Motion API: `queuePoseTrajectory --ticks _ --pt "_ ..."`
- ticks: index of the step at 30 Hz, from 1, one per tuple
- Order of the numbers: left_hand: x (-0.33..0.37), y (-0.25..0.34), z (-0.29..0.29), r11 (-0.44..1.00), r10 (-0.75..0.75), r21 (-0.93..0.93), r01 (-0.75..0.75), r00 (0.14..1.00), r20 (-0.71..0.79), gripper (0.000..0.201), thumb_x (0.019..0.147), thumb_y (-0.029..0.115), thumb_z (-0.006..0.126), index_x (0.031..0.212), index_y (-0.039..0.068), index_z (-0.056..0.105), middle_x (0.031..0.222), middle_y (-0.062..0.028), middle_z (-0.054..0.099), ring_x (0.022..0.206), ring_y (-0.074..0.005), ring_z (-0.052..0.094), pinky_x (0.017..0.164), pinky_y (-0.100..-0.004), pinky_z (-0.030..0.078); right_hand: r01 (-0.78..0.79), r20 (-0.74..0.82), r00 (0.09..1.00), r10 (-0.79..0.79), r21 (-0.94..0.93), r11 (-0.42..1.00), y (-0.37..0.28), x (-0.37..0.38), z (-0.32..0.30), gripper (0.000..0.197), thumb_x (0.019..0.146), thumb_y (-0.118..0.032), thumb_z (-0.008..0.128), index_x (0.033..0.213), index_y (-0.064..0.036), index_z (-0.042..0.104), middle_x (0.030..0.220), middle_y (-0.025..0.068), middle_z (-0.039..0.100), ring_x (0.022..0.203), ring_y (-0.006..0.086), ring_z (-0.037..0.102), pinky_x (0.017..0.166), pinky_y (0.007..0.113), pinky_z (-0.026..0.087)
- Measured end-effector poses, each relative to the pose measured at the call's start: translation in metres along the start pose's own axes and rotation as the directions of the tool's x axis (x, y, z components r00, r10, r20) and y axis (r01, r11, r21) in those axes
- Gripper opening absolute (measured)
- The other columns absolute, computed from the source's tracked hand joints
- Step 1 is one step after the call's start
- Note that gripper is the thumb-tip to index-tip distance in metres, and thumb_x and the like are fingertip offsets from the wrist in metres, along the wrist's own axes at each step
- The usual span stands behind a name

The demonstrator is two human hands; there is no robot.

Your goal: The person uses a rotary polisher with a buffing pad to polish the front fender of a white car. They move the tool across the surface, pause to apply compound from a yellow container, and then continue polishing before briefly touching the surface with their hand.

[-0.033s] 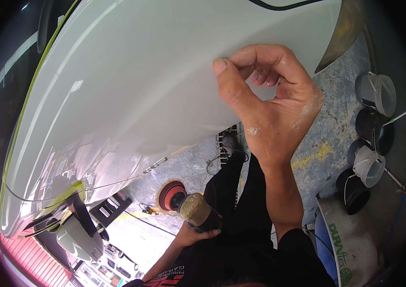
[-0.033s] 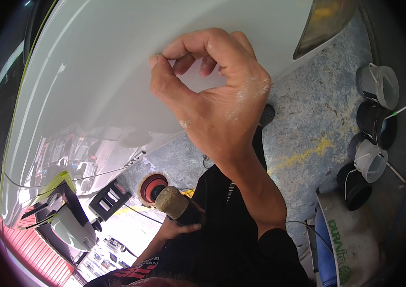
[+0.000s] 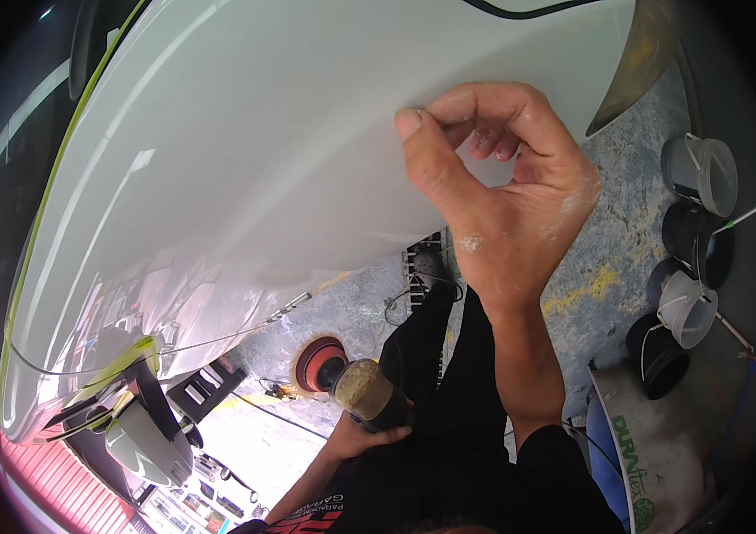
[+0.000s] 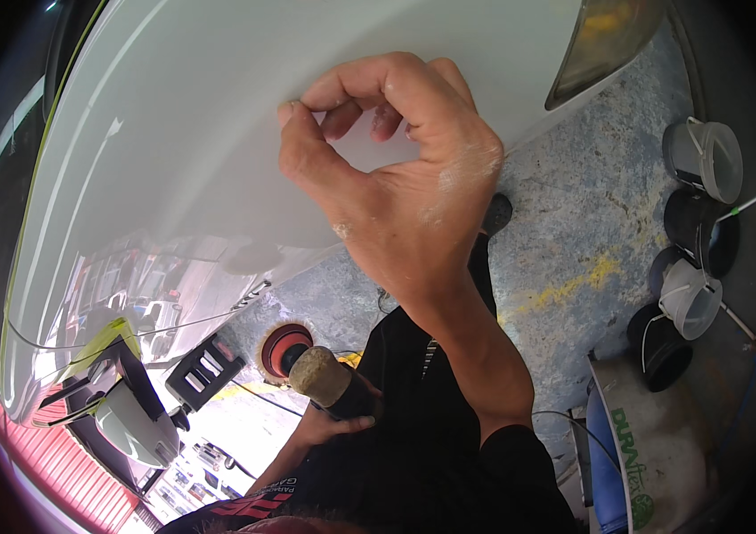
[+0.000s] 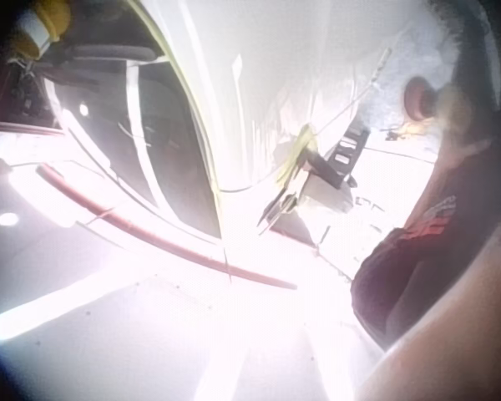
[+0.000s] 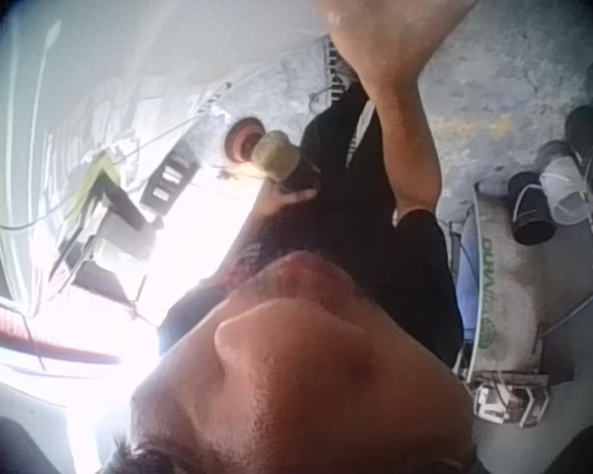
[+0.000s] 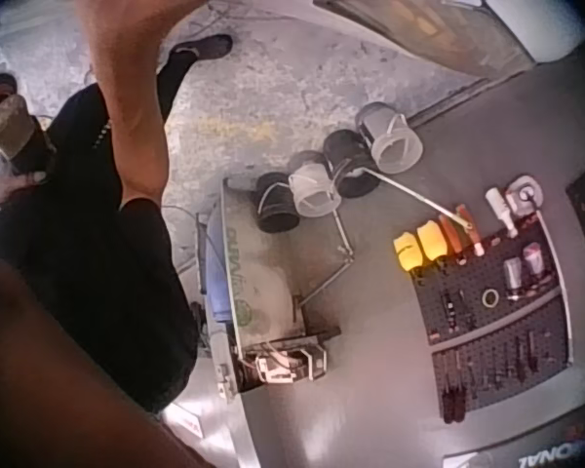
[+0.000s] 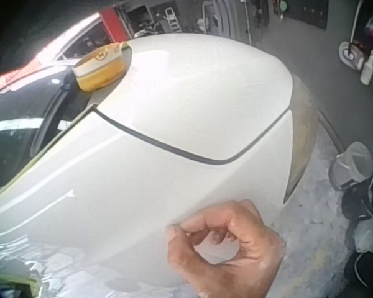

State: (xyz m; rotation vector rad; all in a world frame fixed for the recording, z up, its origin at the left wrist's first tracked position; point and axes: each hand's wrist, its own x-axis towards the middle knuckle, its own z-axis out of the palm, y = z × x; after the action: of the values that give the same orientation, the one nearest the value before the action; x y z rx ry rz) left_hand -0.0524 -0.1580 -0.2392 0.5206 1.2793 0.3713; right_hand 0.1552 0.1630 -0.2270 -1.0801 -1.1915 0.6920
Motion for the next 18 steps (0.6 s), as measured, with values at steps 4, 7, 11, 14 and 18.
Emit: queuePoseTrajectory --ticks 4,7,11,14,18 --pt "0.0001 -0.0017 0.0005 1.000 -0.011 0.001 0.011 1.000 0.000 0.056 0.085 0.021 0.098 0.131 0.006 0.068 0.129 -0.0077 0.076 0.123 -0.0203 0.072 0.109 -0.0398 0.056 -0.003 -0.004 1.000 0.003 0.000 1.000 0.0002 -0.0006 0.0004 0.015 0.084 -0.003 0.091 0.091 -0.0055 0.078 0.080 -0.0052 0.073 0.076 0.0049 0.051 0.074 0.026 0.041" --pt "0.0009 -0.0044 -0.0008 1.000 -0.002 0.014 0.002 1.000 0.007 0.056 0.085 0.020 0.098 0.131 0.006 0.068 0.129 -0.0075 0.076 0.124 -0.0201 0.071 0.109 -0.0395 0.055 -0.011 -0.004 1.000 0.011 0.007 1.000 -0.0004 -0.0014 0.0014 0.015 0.084 -0.003 0.090 0.091 -0.0056 0.078 0.079 -0.0056 0.072 0.076 0.0046 0.051 0.074 0.026 0.041" --pt "0.0012 -0.0031 -0.0019 0.999 -0.001 0.048 0.000 1.000 0.005 0.056 0.085 0.019 0.097 0.131 0.006 0.069 0.129 -0.0074 0.075 0.124 -0.0200 0.071 0.110 -0.0394 0.055 0.008 -0.014 1.000 -0.008 -0.013 1.000 0.0008 -0.0017 0.0028 0.015 0.083 -0.002 0.090 0.091 -0.0058 0.077 0.078 -0.0061 0.072 0.075 0.0041 0.052 0.074 0.026 0.040" --pt "0.0014 -0.0011 -0.0001 0.998 -0.002 0.060 0.002 1.000 0.006 0.055 0.085 0.018 0.097 0.131 0.006 0.069 0.129 -0.0074 0.076 0.124 -0.0202 0.071 0.109 -0.0395 0.055 0.014 -0.025 1.000 -0.014 0.000 1.000 0.0025 -0.0018 0.0025 0.016 0.083 -0.002 0.090 0.091 -0.0062 0.077 0.078 -0.0059 0.073 0.075 0.0039 0.052 0.073 0.027 0.041" --pt "0.0030 0.0039 0.0011 0.999 -0.009 0.051 0.009 1.000 -0.001 0.055 0.084 0.019 0.096 0.131 0.006 0.069 0.128 -0.0079 0.075 0.124 -0.0207 0.070 0.109 -0.0399 0.054 -0.001 -0.011 1.000 0.001 -0.009 1.000 0.0010 -0.0004 0.0009 0.015 0.082 -0.001 0.089 0.089 -0.0074 0.077 0.078 -0.0055 0.073 0.074 0.0042 0.054 0.072 0.027 0.041"
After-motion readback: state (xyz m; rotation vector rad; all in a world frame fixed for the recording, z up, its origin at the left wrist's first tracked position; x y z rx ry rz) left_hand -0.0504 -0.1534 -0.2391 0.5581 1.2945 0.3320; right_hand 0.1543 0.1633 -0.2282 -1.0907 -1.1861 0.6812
